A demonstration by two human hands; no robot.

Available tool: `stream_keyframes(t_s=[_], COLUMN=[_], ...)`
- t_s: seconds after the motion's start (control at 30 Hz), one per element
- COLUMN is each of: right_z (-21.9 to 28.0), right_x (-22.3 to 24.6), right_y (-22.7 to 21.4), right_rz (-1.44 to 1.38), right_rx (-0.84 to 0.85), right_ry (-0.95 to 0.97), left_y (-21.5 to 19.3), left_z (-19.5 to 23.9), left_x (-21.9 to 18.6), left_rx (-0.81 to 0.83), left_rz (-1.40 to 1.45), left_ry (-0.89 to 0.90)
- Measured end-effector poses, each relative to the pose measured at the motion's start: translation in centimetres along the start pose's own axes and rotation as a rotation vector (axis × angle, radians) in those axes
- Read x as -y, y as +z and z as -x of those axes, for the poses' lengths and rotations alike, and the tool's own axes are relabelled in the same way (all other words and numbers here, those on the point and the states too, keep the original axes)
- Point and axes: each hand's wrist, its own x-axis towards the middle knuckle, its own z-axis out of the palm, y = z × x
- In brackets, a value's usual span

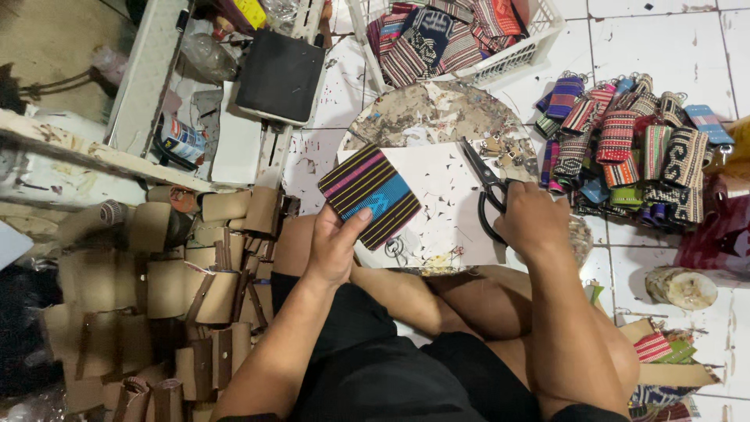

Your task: The person trims the edges of small, patterned fabric keychains using scissors. They handle each keychain individually, cutting along the edges to remove excess fabric, then inspect the trimmed edges before moving to the next item.

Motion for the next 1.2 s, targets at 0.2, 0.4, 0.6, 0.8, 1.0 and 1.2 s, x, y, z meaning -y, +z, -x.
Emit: stream_keyframes(t_s=[0.2,0.4,0.6,0.8,1.0,1.2], right_z=[-0.6,-0.1,2.8,1.6,3.0,3.9], right_x=[-1.2,-1.2,2.6,3.1,4.4,4.8], right_y=[2.0,0.9,-1.8,1.5,-1.0,-2.6], right_rz=[-0.038,-0.303,-0.72,-0.58,-0.592,-0.574], right_rx=[-0.294,-0.332,-0.418,-0.875,-0.938,-0.959], right_ry=[-0.032,-0.03,-0.163,-0.525,-0.725,-0.739], left_y=[-0.9,-1.5,-1.2,-1.7,-2.1,-0.7], left_z=[0.3,1.0,1.5,1.4,1.6,2.3], left_x=[1.2,1.1,0.8,0.8,1.5,1.2], left_rx=[-0.025,0.042,0.043,0.111,0.125,0.198], left_rz=[0.06,0.139,0.227,0.199,0.156,0.181], left_ry=[0.071,0.118,0.147,0.194,0.236,0.225])
